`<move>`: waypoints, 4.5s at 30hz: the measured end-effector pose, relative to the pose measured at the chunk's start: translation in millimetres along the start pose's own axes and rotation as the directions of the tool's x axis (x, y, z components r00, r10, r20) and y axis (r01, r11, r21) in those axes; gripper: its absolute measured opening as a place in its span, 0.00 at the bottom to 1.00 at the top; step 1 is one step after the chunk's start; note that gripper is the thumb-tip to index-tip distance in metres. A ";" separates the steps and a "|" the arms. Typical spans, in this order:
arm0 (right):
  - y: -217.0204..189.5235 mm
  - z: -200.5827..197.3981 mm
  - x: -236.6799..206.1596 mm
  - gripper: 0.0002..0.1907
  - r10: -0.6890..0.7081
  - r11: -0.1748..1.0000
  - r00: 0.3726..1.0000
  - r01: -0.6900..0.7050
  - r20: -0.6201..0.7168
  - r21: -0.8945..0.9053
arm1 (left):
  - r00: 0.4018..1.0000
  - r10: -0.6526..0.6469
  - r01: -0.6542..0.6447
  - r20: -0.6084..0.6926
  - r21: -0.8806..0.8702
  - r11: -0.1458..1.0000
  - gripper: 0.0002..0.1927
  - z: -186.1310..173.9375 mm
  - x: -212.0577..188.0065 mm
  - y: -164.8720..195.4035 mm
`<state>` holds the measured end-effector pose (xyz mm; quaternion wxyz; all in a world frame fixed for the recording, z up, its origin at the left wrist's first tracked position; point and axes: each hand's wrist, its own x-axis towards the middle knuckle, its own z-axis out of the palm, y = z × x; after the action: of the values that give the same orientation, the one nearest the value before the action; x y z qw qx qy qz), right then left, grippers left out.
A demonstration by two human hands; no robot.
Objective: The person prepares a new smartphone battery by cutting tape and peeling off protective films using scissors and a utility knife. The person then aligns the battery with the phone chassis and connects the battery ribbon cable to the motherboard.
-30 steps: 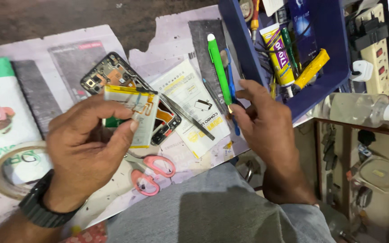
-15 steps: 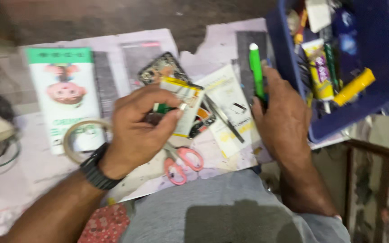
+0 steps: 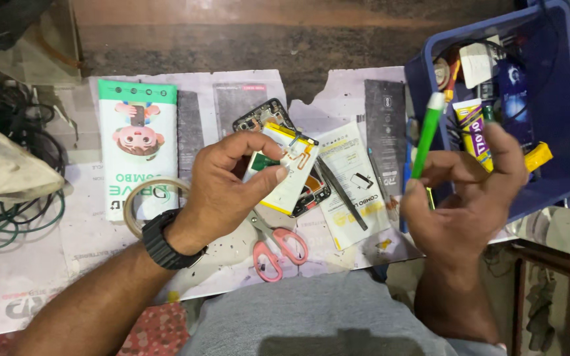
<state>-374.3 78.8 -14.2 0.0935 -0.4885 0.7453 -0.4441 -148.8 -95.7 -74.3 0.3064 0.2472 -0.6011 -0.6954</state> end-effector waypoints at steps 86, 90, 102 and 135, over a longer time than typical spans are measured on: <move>41.3 81.1 30.4 0.46 0.216 0.516 0.976 -0.147 0.038 0.844 | 0.998 0.060 -0.059 0.001 -0.067 0.996 0.34 2.3 -2.9 -7.0; 42.1 80.8 30.2 0.45 0.218 0.512 0.975 -0.158 0.050 0.844 | 0.997 0.077 -0.076 0.002 -0.052 0.996 0.34 2.0 -3.3 -7.8; 43.5 81.4 27.8 0.45 0.233 0.477 0.970 -0.181 0.075 0.860 | 0.998 0.070 -0.070 -0.010 -0.054 0.996 0.34 2.0 -2.8 -8.2; -8.8 79.5 23.4 0.46 -0.422 0.906 0.899 0.421 0.121 0.030 | 0.987 0.163 -0.161 -0.010 0.109 0.981 0.34 3.4 -8.5 -4.6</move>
<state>-334.8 13.3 -47.4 0.0423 -0.6647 0.6140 -0.4236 -146.0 -86.8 -78.5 0.3541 0.2202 -0.6531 -0.6322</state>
